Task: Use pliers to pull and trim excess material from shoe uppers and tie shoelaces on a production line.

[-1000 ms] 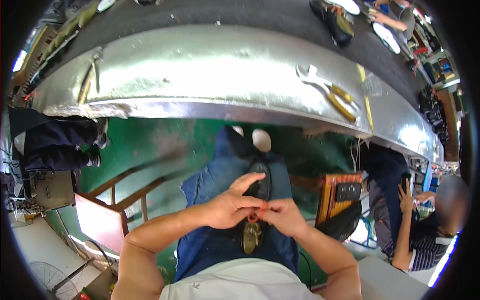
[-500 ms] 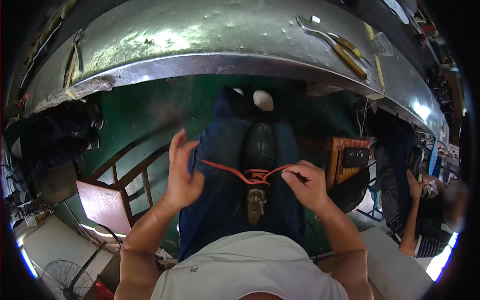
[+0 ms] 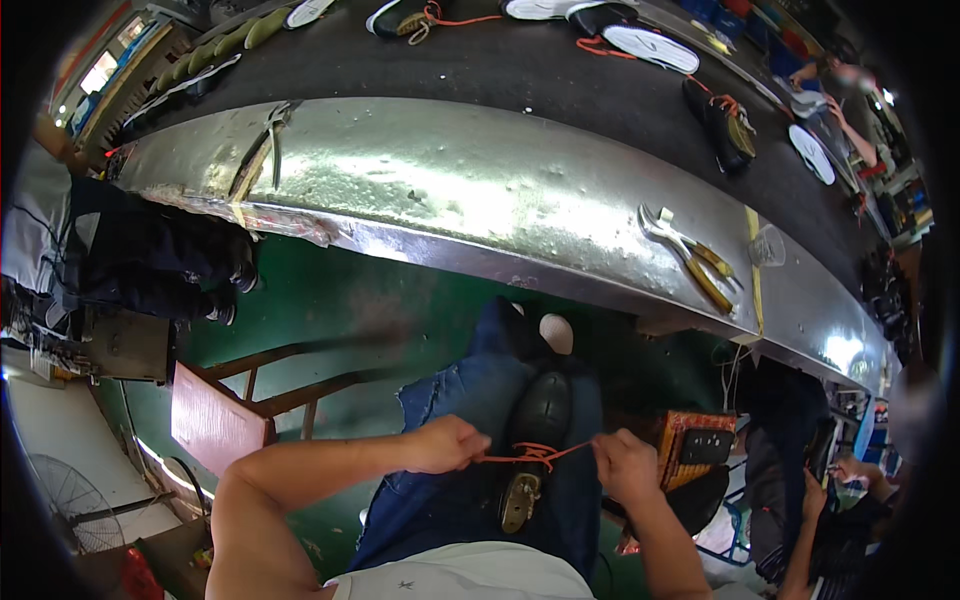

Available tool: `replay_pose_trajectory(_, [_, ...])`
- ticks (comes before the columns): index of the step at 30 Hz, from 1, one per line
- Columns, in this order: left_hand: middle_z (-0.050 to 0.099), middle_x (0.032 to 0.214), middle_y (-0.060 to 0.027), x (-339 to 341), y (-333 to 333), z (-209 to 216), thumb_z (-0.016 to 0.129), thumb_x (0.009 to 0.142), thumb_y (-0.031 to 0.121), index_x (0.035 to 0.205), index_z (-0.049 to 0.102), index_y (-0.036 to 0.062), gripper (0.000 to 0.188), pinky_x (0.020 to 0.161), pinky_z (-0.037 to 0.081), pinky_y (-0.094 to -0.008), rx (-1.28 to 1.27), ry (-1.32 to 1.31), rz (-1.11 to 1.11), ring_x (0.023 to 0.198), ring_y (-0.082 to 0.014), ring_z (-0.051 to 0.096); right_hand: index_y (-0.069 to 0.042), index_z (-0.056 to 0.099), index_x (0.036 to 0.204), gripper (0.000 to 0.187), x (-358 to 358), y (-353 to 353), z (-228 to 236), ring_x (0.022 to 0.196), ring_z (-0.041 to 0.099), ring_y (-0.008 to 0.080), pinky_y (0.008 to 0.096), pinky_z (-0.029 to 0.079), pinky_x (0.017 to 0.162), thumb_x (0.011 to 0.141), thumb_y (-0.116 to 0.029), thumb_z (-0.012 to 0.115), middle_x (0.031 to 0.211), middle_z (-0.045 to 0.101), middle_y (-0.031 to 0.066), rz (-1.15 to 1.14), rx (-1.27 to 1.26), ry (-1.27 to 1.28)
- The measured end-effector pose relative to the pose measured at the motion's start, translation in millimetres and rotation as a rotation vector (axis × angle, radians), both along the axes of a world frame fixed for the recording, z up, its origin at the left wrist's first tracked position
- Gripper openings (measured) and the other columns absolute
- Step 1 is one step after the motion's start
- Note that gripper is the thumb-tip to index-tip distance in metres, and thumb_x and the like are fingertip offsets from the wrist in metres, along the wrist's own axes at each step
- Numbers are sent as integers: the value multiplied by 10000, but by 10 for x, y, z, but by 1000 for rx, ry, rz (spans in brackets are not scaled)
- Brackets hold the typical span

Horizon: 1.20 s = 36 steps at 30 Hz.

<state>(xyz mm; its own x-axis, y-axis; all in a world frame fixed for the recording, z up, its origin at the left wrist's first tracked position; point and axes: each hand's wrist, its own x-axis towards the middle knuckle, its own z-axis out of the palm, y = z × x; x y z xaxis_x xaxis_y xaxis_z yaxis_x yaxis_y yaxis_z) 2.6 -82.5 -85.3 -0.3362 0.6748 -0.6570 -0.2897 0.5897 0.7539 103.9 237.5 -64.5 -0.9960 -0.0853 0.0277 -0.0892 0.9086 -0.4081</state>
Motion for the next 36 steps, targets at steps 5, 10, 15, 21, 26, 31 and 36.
replay_pose_trajectory(5, [674,916,1,-45,85,94,669,999,176,1247,710,52,280,577,407,-197,327,-661,121,696,-31,535,-6,767,848,55,-312,-269,-115,792,708,149,282,551,709,868,-57,768,850,737,104,-216,-872,-28])
replay_pose_trajectory(10, [661,980,16,236,469,-110,672,997,112,1291,693,53,301,559,375,-199,609,-610,449,671,-40,506,-22,796,953,178,-203,-399,156,819,705,120,262,547,737,870,-178,818,854,761,75,47,-943,-617])
replay_pose_trajectory(15, [675,1007,-56,254,654,-111,694,953,43,1210,740,71,262,690,523,-289,803,249,301,827,-149,653,-26,785,913,219,-305,-320,219,733,616,50,224,481,642,924,-244,778,772,712,16,-66,-874,-890])
replay_pose_trajectory(21, [652,1030,-105,45,681,242,720,892,0,1103,741,24,214,728,555,-319,572,599,82,888,-216,693,-39,760,911,225,-237,-378,227,674,525,22,214,415,589,965,-253,720,721,640,-27,-221,-1075,-945])
replay_pose_trajectory(26, [611,1035,-104,-77,733,271,689,881,40,1005,669,59,127,786,536,-400,540,930,-119,958,-303,650,-45,749,903,136,-183,-437,236,727,594,93,257,472,647,946,-163,697,805,656,4,-105,-902,-787])
replay_pose_trajectory(31, [608,1020,-109,-104,337,279,657,901,85,1008,617,71,115,817,514,-431,341,1032,-299,965,-326,624,-55,720,897,65,-242,-209,366,970,655,314,404,543,763,872,-113,708,1112,633,107,297,-40,123])
replay_pose_trajectory(36, [618,1008,-136,35,260,310,642,950,174,1066,625,45,174,817,518,-434,264,838,-325,970,-341,638,-51,692,1123,270,264,-236,-49,1246,564,341,460,516,964,886,-172,734,1252,626,111,93,-198,-228])
